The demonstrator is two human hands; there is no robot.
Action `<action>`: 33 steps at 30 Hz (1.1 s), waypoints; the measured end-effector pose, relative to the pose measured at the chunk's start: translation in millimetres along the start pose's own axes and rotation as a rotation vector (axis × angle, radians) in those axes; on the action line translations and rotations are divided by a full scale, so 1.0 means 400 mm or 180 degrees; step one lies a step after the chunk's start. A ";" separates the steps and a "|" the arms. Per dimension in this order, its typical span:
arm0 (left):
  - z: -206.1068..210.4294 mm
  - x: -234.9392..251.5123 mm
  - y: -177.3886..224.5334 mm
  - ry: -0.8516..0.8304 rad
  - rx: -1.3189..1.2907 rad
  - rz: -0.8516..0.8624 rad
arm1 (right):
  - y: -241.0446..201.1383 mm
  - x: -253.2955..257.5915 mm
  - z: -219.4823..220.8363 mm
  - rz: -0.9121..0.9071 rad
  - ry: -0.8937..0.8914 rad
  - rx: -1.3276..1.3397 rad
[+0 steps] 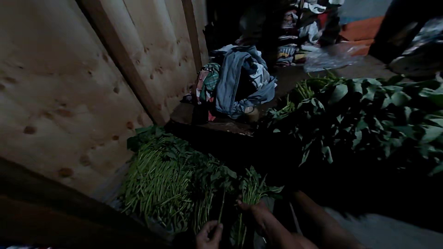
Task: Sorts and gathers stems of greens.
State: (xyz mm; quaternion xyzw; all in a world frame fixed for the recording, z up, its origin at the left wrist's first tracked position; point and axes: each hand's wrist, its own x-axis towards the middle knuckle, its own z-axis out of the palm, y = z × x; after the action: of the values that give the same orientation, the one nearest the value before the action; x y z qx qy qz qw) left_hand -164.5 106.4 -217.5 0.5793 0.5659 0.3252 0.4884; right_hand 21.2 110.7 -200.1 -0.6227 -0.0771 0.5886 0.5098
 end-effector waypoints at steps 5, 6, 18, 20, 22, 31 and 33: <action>-0.028 0.010 -0.020 0.0483 0.0334 0.0156 | 0.003 0.002 0.000 0.0141 0.0146 -0.0150; -0.024 0.011 -0.022 0.0486 0.0405 0.0105 | 0.004 0.003 -0.001 0.0148 0.0157 -0.0155; 0.114 -0.007 -0.056 -0.0777 0.0072 0.0175 | -0.001 0.018 -0.020 0.0549 0.0520 -0.0477; 0.125 0.031 -0.076 -0.1030 0.0223 0.0001 | -0.002 0.030 -0.025 0.0455 0.0758 -0.0399; 0.129 0.102 -0.111 -0.1088 0.0738 -0.0222 | -0.005 0.046 -0.033 0.0377 0.0979 -0.0490; 0.055 0.345 -0.278 -0.0095 0.3266 -0.1154 | -0.013 0.064 -0.018 0.0254 0.1053 -0.0427; 0.035 0.350 -0.270 -0.0085 0.2994 -0.1020 | -0.010 0.068 -0.019 0.0217 0.1033 -0.0423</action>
State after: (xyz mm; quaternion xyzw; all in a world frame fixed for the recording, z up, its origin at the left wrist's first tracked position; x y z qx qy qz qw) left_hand -167.4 227.2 -347.1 0.6467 0.7269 -0.0519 0.2252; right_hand 37.4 127.5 -216.6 -0.7441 -0.0114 0.4909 0.4530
